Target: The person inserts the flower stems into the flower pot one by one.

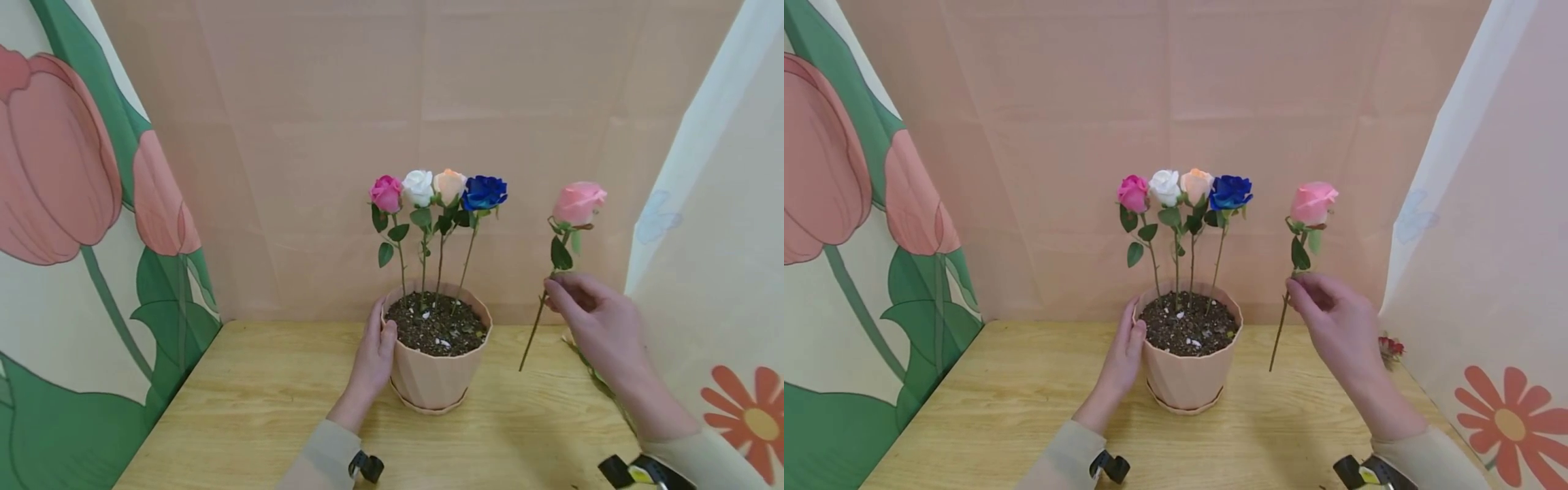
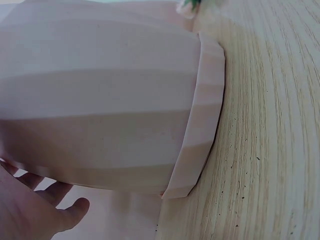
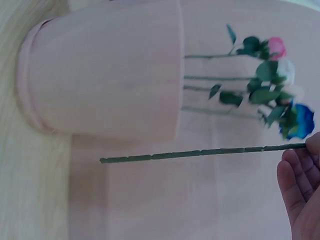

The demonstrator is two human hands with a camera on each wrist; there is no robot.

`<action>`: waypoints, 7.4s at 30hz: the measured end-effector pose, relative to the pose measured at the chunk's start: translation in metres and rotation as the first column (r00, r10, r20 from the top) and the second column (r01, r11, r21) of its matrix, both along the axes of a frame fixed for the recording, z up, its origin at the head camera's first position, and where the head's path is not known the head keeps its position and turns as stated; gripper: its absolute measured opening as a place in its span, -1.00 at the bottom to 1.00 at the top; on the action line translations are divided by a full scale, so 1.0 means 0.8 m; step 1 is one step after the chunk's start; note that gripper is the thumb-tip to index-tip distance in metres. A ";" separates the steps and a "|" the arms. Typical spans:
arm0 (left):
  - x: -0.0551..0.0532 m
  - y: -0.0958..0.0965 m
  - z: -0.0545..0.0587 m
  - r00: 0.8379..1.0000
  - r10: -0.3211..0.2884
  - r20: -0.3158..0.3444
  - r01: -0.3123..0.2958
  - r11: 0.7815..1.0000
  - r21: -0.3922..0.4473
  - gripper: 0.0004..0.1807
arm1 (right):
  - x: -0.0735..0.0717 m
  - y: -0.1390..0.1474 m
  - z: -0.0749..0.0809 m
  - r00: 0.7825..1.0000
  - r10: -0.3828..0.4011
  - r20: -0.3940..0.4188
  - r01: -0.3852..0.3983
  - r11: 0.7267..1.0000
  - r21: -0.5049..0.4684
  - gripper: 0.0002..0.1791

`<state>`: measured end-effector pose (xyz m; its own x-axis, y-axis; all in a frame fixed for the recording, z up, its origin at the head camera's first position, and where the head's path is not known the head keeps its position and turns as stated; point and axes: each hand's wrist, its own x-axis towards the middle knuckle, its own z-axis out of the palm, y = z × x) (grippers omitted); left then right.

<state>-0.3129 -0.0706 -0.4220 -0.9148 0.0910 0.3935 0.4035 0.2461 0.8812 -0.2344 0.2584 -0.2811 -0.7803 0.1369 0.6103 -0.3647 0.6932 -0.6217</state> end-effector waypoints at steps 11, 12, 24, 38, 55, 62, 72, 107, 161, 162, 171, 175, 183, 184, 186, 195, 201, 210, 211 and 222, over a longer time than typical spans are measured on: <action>-0.003 0.000 -0.002 1.000 0.009 0.001 -0.009 1.000 -0.010 -0.34 | -0.025 -0.062 0.039 0.981 0.143 -0.132 -0.148 0.989 -0.028 -0.81; -0.003 -0.001 -0.002 1.000 0.010 0.001 -0.010 1.000 -0.011 -0.34 | -0.028 -0.068 0.041 0.978 0.147 -0.146 -0.152 0.988 -0.020 -0.82; -0.002 -0.001 -0.001 1.000 0.009 0.006 -0.009 1.000 -0.011 -0.34 | -0.055 -0.115 0.064 0.962 0.159 -0.222 -0.156 0.987 0.030 -0.83; -0.003 -0.002 0.000 1.000 0.010 -0.008 -0.010 1.000 -0.007 -0.35 | -0.075 -0.156 0.065 0.957 0.210 -0.200 -0.211 0.977 0.017 -0.83; -0.003 -0.002 -0.002 1.000 0.015 -0.017 -0.016 1.000 -0.023 -0.33 | -0.102 -0.178 0.030 0.959 0.263 -0.109 -0.265 0.964 -0.006 -0.85; -0.004 -0.002 -0.003 1.000 0.013 -0.019 -0.013 1.000 -0.018 -0.33 | -0.105 -0.186 0.022 0.961 0.260 -0.092 -0.257 0.966 0.039 -0.86; -0.005 -0.001 -0.003 1.000 0.010 -0.025 -0.010 1.000 -0.024 -0.33 | -0.108 -0.192 0.012 0.963 0.256 -0.080 -0.245 0.961 0.129 -0.86; -0.003 -0.001 -0.003 1.000 0.003 -0.009 -0.003 1.000 -0.027 -0.32 | -0.109 -0.186 0.013 0.968 0.244 -0.060 -0.242 0.970 0.038 -0.83; -0.004 -0.002 -0.002 1.000 0.005 -0.003 -0.005 1.000 -0.013 -0.34 | -0.107 -0.189 -0.010 0.985 0.170 -0.035 -0.172 0.984 -0.039 -0.82; -0.004 -0.002 -0.002 1.000 0.004 -0.004 -0.004 1.000 -0.012 -0.34 | -0.107 -0.189 -0.010 0.984 0.174 -0.029 -0.176 0.983 -0.047 -0.81; -0.004 -0.001 -0.003 1.000 0.004 -0.006 -0.004 1.000 -0.012 -0.34 | -0.106 -0.183 -0.014 0.982 0.189 -0.012 -0.190 0.977 -0.096 -0.77; -0.004 -0.001 -0.003 1.000 0.013 -0.012 -0.013 1.000 -0.022 -0.33 | -0.104 -0.182 -0.018 0.985 0.172 -0.023 -0.173 0.984 -0.052 -0.80; -0.003 -0.001 -0.001 1.000 0.023 -0.018 -0.024 0.999 -0.030 -0.34 | -0.101 -0.183 -0.028 0.976 0.217 -0.024 -0.217 0.976 0.024 -0.84; -0.003 -0.001 -0.001 1.000 0.023 -0.018 -0.024 0.999 -0.029 -0.34 | -0.101 -0.184 -0.029 0.973 0.227 -0.032 -0.227 0.974 0.028 -0.84; -0.003 -0.001 -0.001 1.000 0.024 -0.017 -0.025 0.999 -0.028 -0.34 | -0.103 -0.185 -0.032 0.969 0.240 -0.062 -0.238 0.970 0.044 -0.85; -0.003 0.000 0.000 1.000 0.023 -0.014 -0.023 0.999 -0.026 -0.33 | -0.111 -0.191 -0.050 0.939 0.258 -0.228 -0.229 0.962 0.146 -0.86; -0.003 0.000 0.000 1.000 0.026 -0.009 -0.026 0.999 -0.022 -0.33 | -0.112 -0.192 -0.052 0.938 0.242 -0.247 -0.205 0.964 0.167 -0.83; -0.005 -0.001 -0.001 1.000 0.020 -0.004 -0.020 1.000 -0.015 -0.33 | -0.114 -0.192 -0.053 0.946 0.204 -0.251 -0.161 0.970 0.183 -0.81; -0.005 -0.001 0.000 1.000 0.017 -0.005 -0.017 1.000 -0.011 -0.34 | -0.114 -0.192 -0.052 0.946 0.202 -0.252 -0.159 0.970 0.183 -0.81; -0.005 -0.001 0.001 1.000 0.006 -0.028 -0.006 1.000 -0.003 -0.32 | -0.112 -0.193 -0.051 0.951 0.205 -0.230 -0.168 0.971 0.172 -0.80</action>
<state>-0.3173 -0.0710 -0.4213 -0.9041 0.0871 0.4182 0.4262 0.2510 0.8691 -0.3241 0.1043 -0.3215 -0.6078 -0.1032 0.7873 -0.6237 0.6757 -0.3929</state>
